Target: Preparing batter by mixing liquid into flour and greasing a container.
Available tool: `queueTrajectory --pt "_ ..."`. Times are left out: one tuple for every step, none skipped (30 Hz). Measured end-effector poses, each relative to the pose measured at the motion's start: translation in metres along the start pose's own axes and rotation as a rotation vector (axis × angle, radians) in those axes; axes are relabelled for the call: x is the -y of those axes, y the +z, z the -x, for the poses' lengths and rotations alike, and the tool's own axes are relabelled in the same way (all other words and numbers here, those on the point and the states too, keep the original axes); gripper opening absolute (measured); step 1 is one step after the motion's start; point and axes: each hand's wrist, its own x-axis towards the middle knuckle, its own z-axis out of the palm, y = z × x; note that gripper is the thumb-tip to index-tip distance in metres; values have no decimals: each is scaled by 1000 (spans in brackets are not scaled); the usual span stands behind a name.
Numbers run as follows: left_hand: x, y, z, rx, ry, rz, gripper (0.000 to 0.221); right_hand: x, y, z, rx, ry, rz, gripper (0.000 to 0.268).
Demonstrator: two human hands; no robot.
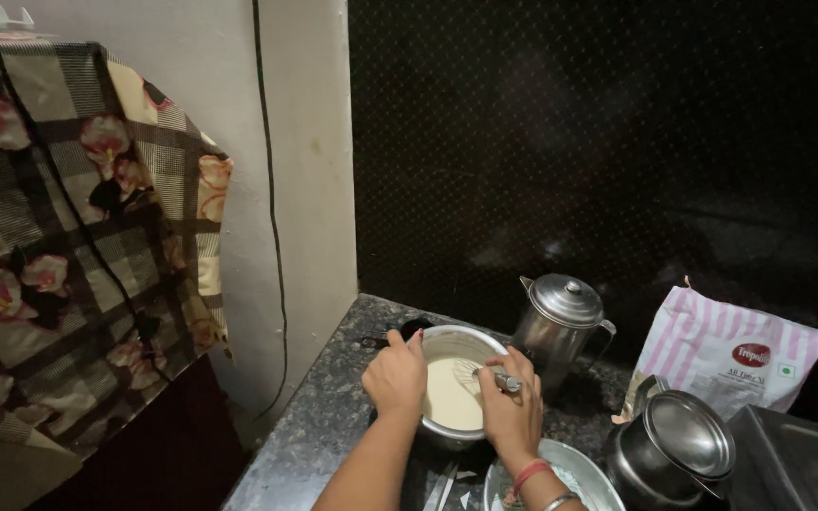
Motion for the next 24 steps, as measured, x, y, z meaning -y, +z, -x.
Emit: queueTrajectory --pt "0 1 0 0 -1 0 53 1 0 0 1 0 0 29" --pt "1 2 0 -5 6 -2 52 1 0 1 7 7 5 29" --pt "1 2 0 -9 12 -4 51 2 -1 1 12 15 11 29" --pt "1 3 -1 -9 12 -3 51 5 -3 1 12 15 11 29" --pt "1 4 -1 -9 11 -6 50 8 -5 1 23 34 12 29" --pt "1 6 -1 -9 9 -9 50 12 -7 1 35 53 14 29" --pt "1 4 -1 -9 8 -9 50 12 -7 1 35 52 14 29" --pt "1 2 0 13 3 -1 48 13 -7 1 49 70 19 29" --pt "1 1 0 35 -3 7 46 13 -7 1 63 87 24 29" --pt "1 1 1 35 -3 7 46 12 -7 0 64 87 24 29" --pt "1 0 1 35 0 9 44 11 -6 -1 63 86 25 29" --pt "2 0 1 36 3 11 42 9 -5 -1 63 85 26 29" --pt "2 1 1 37 2 11 42 8 -4 -1 64 85 27 29" --pt "3 2 1 29 11 16 42 7 -4 0 54 77 21 29" --pt "3 3 1 20 20 22 42 5 -3 0 44 69 15 29" --pt "4 3 1 21 20 21 42 5 -2 0 44 69 15 29" --pt "4 4 0 22 19 25 42 4 -2 0 36 61 10 29" --pt "4 4 0 23 19 29 42 4 -1 0 28 52 5 28" --pt "4 4 1 24 18 29 42 4 -1 1 28 53 6 28" --pt "4 4 1 21 22 29 41 4 -1 0 27 54 3 28" --pt "5 4 1 18 26 29 40 5 -1 0 26 56 0 27" --pt "4 4 1 18 27 29 40 4 -1 0 26 56 0 27" --pt "4 3 1 17 22 35 41 4 -1 0 26 55 2 27" --pt "3 3 1 15 17 40 41 3 -1 0 25 53 4 27"
